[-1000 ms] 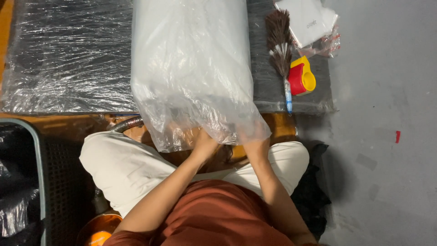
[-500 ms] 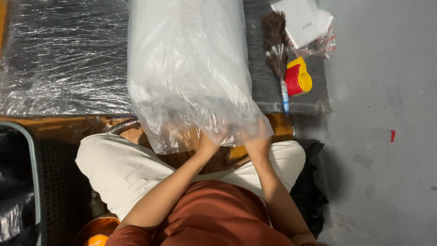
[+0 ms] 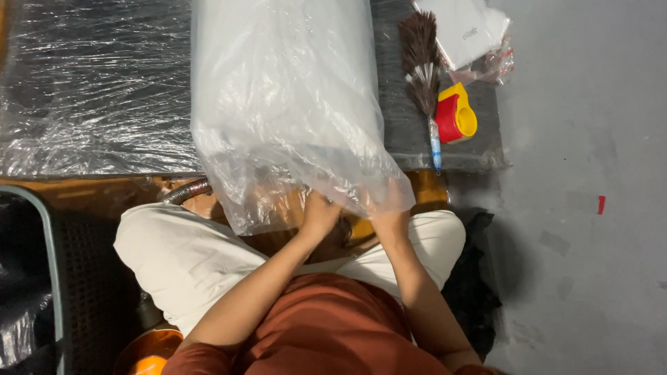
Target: A person places a pillow into a plastic bag and uses a vacuum hose to remove the air, manually compressing the pillow to reduce its size.
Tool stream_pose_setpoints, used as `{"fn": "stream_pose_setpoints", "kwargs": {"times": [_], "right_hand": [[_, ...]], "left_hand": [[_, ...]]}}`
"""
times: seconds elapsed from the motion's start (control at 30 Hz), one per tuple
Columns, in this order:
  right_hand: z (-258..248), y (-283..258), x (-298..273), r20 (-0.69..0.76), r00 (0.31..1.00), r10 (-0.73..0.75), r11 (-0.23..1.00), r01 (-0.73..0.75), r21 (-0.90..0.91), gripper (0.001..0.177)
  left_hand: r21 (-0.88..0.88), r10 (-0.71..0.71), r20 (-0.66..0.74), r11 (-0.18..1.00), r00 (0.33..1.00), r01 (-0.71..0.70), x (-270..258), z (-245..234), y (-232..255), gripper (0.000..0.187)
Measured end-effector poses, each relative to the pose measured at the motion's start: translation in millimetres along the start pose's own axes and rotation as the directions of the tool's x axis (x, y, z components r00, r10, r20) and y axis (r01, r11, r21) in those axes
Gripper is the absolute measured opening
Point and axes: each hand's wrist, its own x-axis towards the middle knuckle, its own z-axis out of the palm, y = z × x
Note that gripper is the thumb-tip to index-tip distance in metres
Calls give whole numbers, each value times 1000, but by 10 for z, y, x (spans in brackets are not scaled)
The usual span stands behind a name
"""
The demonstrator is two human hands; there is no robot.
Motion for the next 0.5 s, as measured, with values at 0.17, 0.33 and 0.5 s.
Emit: {"fn": "stream_pose_setpoints", "kwargs": {"times": [0.17, 0.33, 0.5], "right_hand": [[-13, -33, 71, -157, 979, -132, 989, 120, -84, 69], [-52, -51, 125, -116, 992, -54, 998, 50, -40, 69], [-114, -220, 94, -126, 986, -106, 993, 97, -73, 63]], "left_hand": [[3, -1, -2, 1000, 1000, 1, 13, 12, -28, 41], [4, -2, 16, 1000, 1000, 2, 55, 70, -38, 40], [2, -3, 27, 1000, 1000, 3, 103, 122, -45, 40]]}}
